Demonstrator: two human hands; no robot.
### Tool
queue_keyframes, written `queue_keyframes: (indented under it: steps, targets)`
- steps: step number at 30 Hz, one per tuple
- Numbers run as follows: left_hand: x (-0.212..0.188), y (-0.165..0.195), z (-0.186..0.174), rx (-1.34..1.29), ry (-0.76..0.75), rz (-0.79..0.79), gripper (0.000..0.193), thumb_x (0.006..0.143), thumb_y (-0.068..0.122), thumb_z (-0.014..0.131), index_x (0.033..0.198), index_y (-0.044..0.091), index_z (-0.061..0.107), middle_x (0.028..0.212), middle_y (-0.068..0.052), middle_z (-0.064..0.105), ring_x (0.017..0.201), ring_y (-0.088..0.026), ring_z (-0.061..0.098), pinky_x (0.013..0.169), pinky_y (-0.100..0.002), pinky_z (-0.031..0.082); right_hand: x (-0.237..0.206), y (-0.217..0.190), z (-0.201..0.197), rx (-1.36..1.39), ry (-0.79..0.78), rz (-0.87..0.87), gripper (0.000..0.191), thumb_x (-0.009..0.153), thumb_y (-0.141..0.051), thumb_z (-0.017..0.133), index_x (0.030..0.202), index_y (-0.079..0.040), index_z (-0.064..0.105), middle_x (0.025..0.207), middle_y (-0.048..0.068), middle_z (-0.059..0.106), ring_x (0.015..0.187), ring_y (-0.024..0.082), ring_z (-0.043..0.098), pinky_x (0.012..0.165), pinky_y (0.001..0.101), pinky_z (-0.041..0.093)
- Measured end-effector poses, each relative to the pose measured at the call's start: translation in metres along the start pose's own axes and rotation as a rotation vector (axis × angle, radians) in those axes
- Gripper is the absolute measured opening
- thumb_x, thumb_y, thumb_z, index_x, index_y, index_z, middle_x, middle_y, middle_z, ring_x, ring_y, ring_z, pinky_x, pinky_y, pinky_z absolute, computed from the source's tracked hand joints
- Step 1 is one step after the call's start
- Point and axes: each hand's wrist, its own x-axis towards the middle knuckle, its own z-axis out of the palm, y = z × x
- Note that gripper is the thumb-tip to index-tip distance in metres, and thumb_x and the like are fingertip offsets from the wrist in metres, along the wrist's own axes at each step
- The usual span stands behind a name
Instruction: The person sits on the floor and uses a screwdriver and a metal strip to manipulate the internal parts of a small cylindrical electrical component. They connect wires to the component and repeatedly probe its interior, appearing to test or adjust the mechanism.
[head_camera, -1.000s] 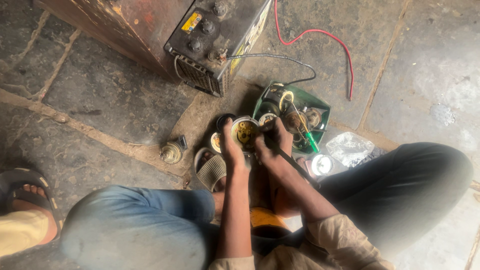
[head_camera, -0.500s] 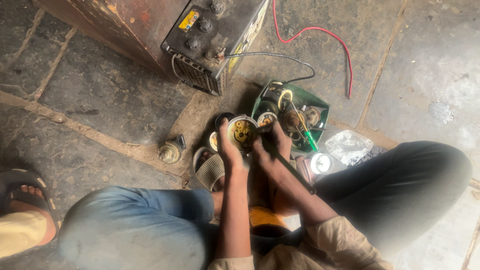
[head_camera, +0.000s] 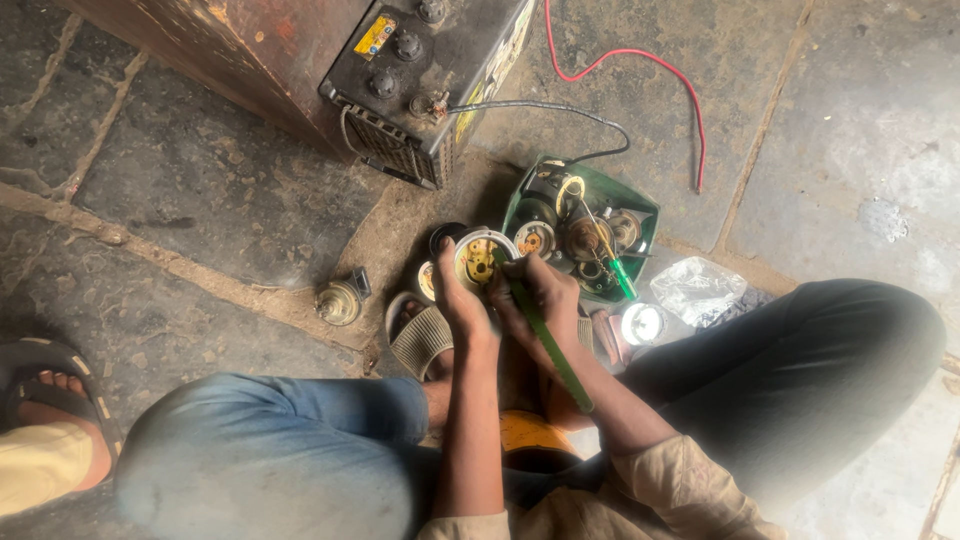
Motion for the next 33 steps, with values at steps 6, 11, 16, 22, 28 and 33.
queue_keyframes:
  steps: [6,11,16,22,28,33]
  targets:
    - [0.0024,-0.0049,-0.0021,-0.002,-0.014,0.031,0.068,0.091,0.054,0.060,0.131,-0.001,0.060,0.120,-0.017,0.066,0.107,-0.027,0.068,0.092,-0.038,0.057,0.0034,-0.0035,-0.0002,-0.043,-0.002,-0.013,0.016,0.084,-0.007,0.077,0.092,-0.002,0.064,0.078,0.014,0.070,0.065,0.021,0.072,0.059,0.0322,0.055]
    - [0.0048,-0.0081,-0.0033,-0.080,-0.003,0.017,0.064,0.093,0.050,0.063,0.128,-0.003,0.063,0.119,-0.016,0.068,0.106,-0.026,0.069,0.092,-0.036,0.057,0.0044,-0.0063,0.0001,-0.028,0.004,-0.039,0.016,0.084,-0.006,0.076,0.093,-0.002,0.064,0.078,0.015,0.069,0.065,0.023,0.071,0.059,0.0331,0.054]
    - [0.0042,-0.0088,-0.0023,-0.081,0.020,0.048,0.060,0.093,0.048,0.061,0.128,-0.001,0.063,0.119,-0.016,0.068,0.106,-0.026,0.069,0.091,-0.035,0.057,0.0044,-0.0070,0.0007,-0.023,-0.013,0.003,0.015,0.081,-0.006,0.075,0.091,-0.002,0.064,0.075,0.015,0.067,0.062,0.025,0.070,0.058,0.0351,0.053]
    - [-0.0018,-0.0047,-0.0011,-0.084,-0.075,0.073,0.060,0.095,0.048,0.056,0.127,-0.002,0.066,0.120,-0.015,0.070,0.107,-0.025,0.069,0.092,-0.034,0.057,0.0044,-0.0058,0.0008,-0.059,-0.003,-0.031,0.015,0.083,-0.006,0.076,0.091,-0.002,0.064,0.078,0.015,0.068,0.065,0.024,0.069,0.059,0.0342,0.053]
    - [-0.0010,-0.0069,-0.0001,-0.107,-0.032,0.076,0.057,0.096,0.045,0.058,0.127,-0.003,0.065,0.120,-0.016,0.068,0.108,-0.026,0.068,0.093,-0.035,0.056,0.0051,-0.0056,0.0012,-0.025,0.024,-0.023,0.016,0.083,-0.005,0.078,0.091,-0.001,0.064,0.078,0.013,0.069,0.065,0.019,0.070,0.058,0.0321,0.054]
    - [0.0029,-0.0066,-0.0017,-0.068,-0.004,0.114,0.057,0.094,0.044,0.060,0.127,-0.002,0.064,0.120,-0.016,0.068,0.108,-0.026,0.069,0.093,-0.036,0.056,0.0056,-0.0048,0.0017,-0.007,0.009,-0.043,0.015,0.081,-0.004,0.075,0.087,-0.002,0.062,0.074,0.012,0.068,0.062,0.018,0.071,0.058,0.0317,0.054]
